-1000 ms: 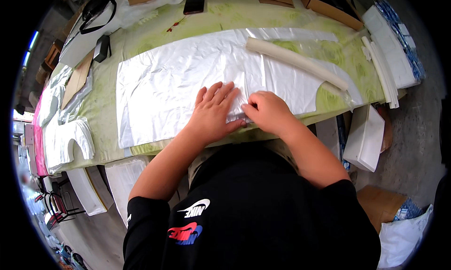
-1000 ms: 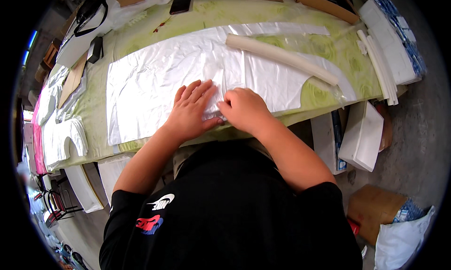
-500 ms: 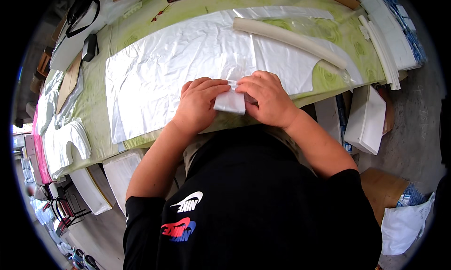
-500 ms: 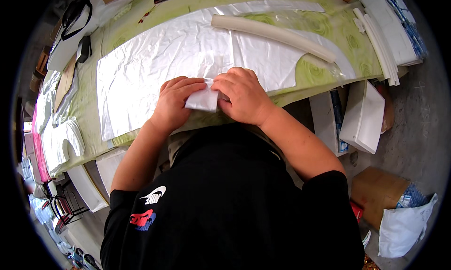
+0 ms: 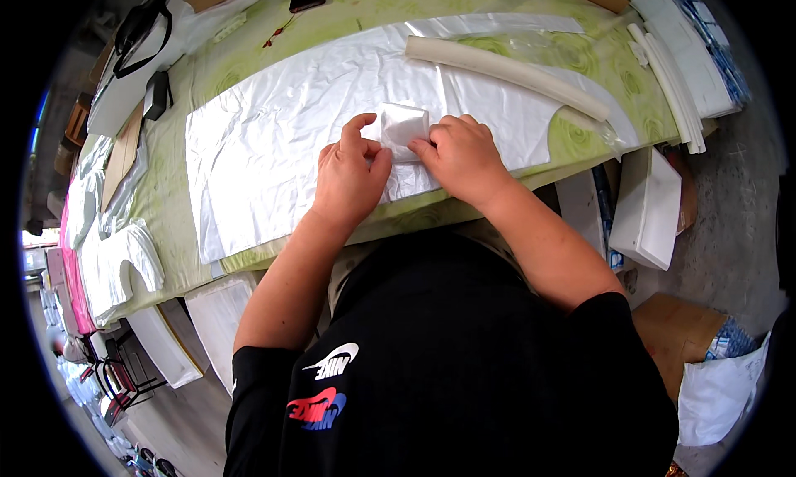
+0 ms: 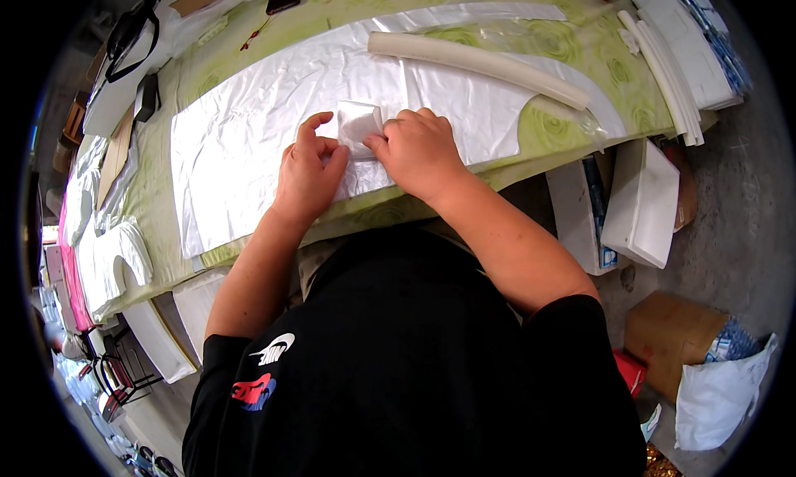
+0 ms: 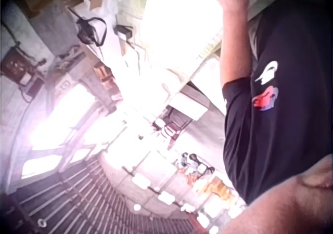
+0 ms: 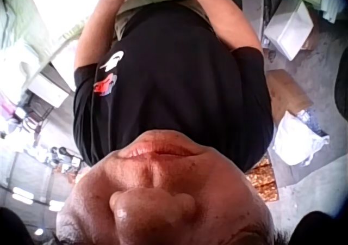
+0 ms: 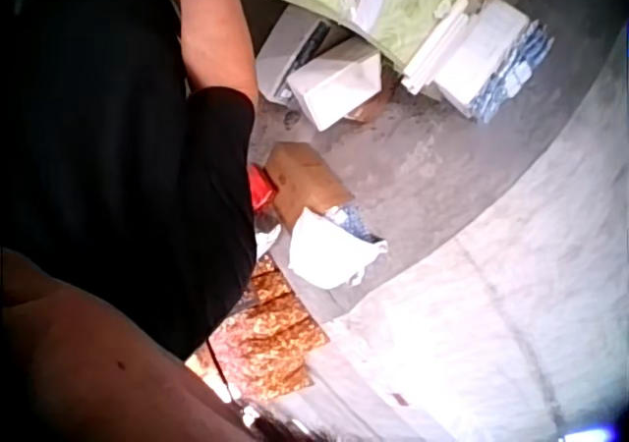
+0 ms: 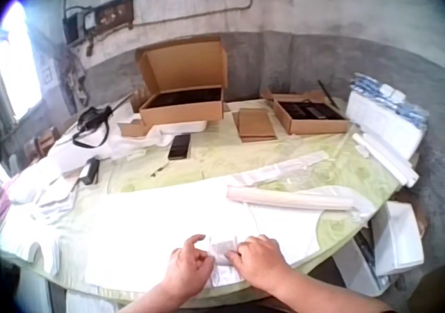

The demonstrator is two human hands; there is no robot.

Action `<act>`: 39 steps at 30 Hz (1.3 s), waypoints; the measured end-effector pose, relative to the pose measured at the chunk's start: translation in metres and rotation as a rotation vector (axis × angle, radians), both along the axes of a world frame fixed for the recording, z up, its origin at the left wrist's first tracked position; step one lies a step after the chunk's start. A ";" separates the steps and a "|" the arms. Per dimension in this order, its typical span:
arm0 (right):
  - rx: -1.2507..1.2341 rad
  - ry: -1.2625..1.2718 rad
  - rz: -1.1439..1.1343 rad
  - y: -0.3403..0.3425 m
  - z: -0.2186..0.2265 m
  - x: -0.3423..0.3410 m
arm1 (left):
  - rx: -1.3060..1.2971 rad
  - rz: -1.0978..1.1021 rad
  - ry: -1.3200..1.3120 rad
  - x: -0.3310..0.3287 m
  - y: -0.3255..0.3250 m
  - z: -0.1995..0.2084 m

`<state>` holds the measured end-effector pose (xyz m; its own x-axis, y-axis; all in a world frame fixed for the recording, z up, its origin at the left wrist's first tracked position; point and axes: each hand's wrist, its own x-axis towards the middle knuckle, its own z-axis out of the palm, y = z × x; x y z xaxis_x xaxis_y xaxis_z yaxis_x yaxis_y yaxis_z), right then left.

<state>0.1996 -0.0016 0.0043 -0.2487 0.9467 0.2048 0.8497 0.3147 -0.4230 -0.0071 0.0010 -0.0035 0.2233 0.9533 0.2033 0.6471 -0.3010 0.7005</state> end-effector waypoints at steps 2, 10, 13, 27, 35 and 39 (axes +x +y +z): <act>-0.005 -0.045 -0.023 0.000 0.001 -0.003 | 0.010 0.003 0.034 0.000 0.000 0.000; -0.051 -0.043 -0.052 0.001 0.006 -0.004 | 0.301 -0.181 0.323 0.011 -0.006 -0.001; -0.114 0.080 -0.120 0.003 0.008 -0.004 | 0.164 -0.206 0.483 0.016 -0.004 -0.004; -0.208 -0.087 -0.025 0.014 0.022 -0.004 | -0.008 -0.003 -0.163 -0.019 -0.055 0.006; -0.167 -0.101 0.108 -0.014 0.020 -0.011 | -1.020 0.085 -0.977 -0.057 -0.133 -0.011; -0.166 -0.052 0.258 -0.048 0.026 -0.025 | -1.140 -0.141 -1.321 -0.050 -0.127 -0.027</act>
<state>0.1743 -0.0497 0.0298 -0.4909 0.8706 0.0336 0.7729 0.4529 -0.4444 -0.0573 -0.1261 -0.0310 0.5614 0.7257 -0.3978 -0.4672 0.6747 0.5714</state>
